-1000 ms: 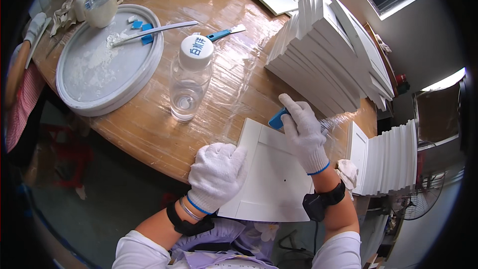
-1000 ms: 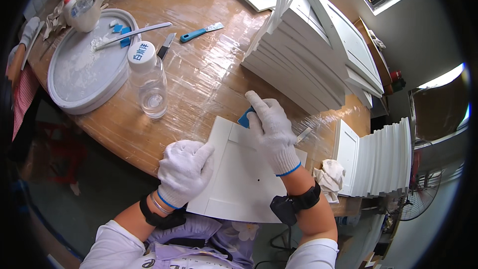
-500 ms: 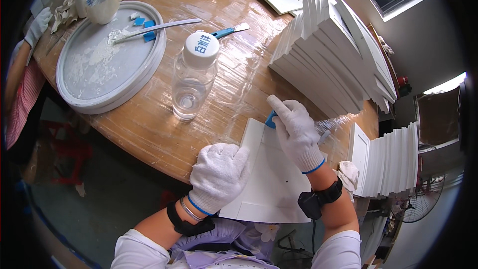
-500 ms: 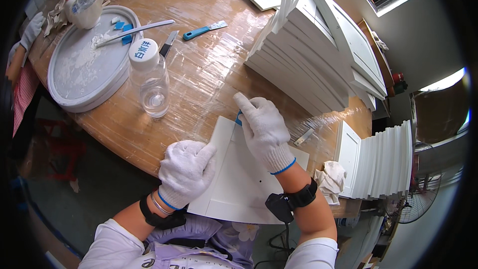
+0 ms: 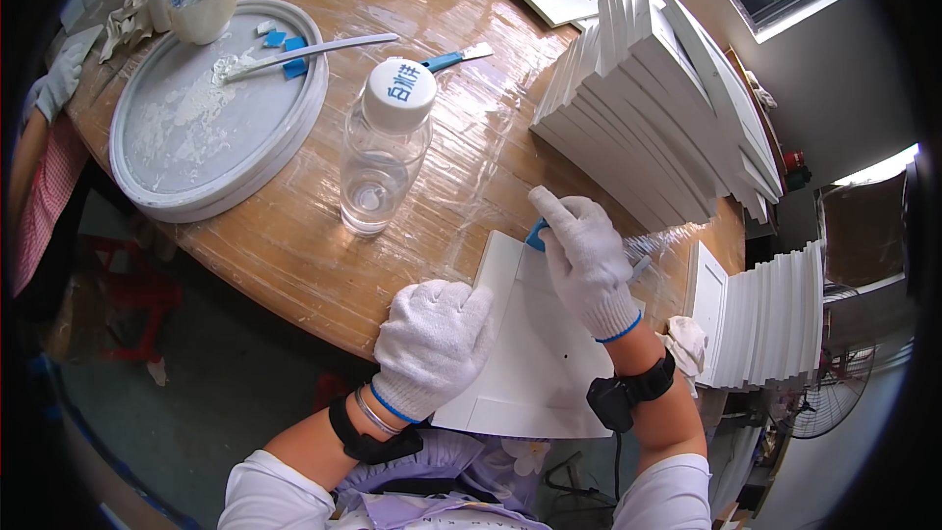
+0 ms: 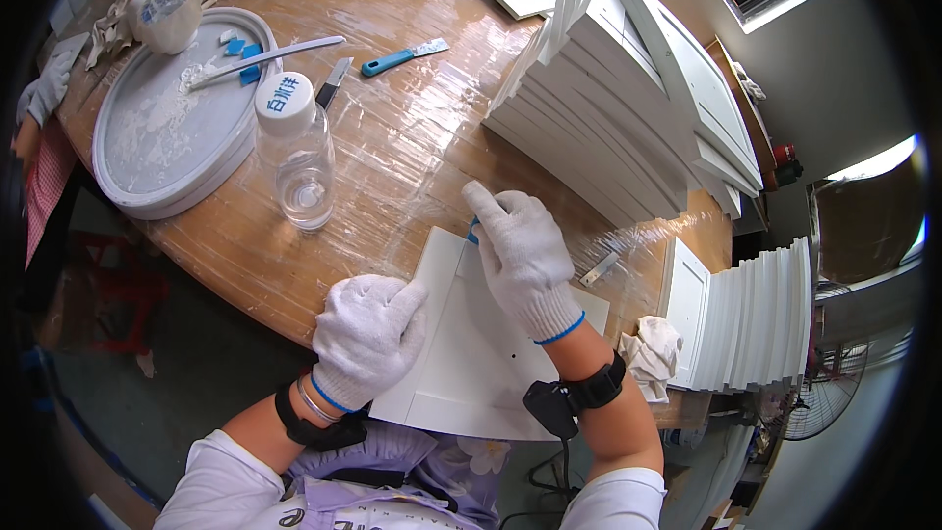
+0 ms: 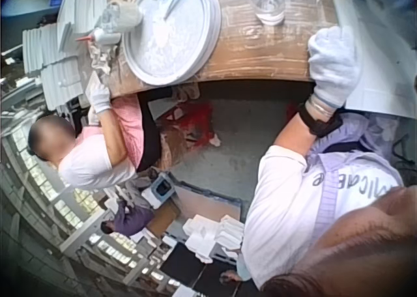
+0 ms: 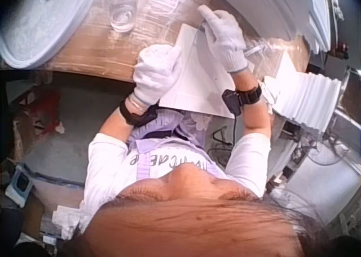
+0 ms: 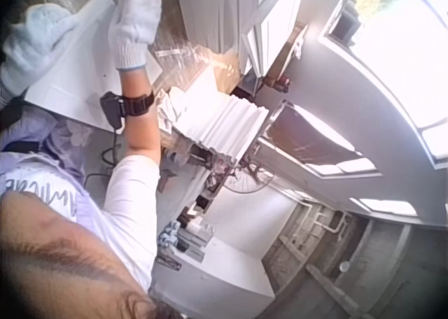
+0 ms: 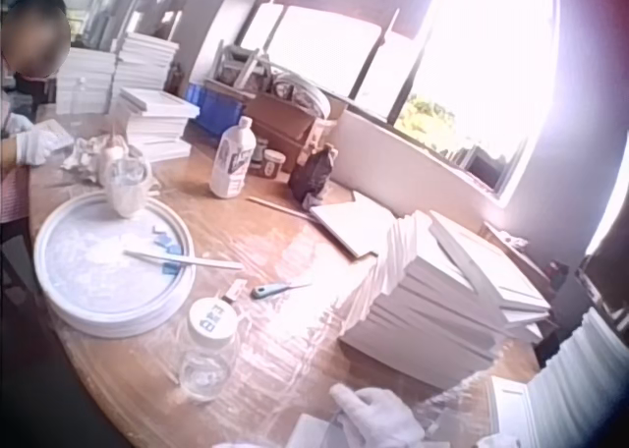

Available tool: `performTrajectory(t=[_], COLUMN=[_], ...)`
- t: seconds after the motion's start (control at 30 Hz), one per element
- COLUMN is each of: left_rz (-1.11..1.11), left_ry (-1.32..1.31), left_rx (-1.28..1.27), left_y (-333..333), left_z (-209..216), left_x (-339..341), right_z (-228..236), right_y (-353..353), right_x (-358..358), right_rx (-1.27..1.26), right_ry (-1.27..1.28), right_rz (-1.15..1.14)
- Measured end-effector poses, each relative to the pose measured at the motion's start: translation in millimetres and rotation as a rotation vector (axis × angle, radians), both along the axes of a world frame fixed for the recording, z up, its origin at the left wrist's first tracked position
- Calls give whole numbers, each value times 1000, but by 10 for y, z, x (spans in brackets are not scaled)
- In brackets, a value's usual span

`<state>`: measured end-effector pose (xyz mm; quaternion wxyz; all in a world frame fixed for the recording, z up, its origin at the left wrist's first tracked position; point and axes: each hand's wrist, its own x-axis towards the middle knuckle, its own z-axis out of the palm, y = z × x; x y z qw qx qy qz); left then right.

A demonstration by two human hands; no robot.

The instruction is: Sanding, scraping, and cleaning white cabinet doors on a workbench in a workshop environment.

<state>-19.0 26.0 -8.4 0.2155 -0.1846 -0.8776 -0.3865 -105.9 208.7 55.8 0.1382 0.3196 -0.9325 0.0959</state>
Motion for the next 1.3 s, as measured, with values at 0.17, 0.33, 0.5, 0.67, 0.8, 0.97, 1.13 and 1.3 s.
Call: performTrajectory(t=[0.17, 0.33, 0.5, 0.67, 0.8, 0.97, 1.13, 1.3], left_rz=[3, 7, 7, 11, 15, 4, -1, -8], left_ry=[9, -5, -22, -21, -26, -33, -27, -30], left_rx=[14, 0, -5, 1, -2, 16, 23, 21], left_y=[9, 1, -16, -22, -25, -25, -22, -25], left_z=[-4, -17, 1, 13, 13, -9, -10, -14], left_x=[2, 4, -2, 10, 19, 16, 4, 4], right_z=[5, 192, 178, 98, 88, 104, 99, 82], right_y=[4, -34, -15, 5, -25, -67, -61, -58], right_x=[24, 219, 351, 402, 401, 403, 412, 412], right_rx=[-22, -81, 19, 38, 65, 115, 129, 130], right_ry=[9, -220, -77, -25, -22, -10, -9, -3], right_rz=[5, -35, 146, 165, 155, 159, 142, 155])
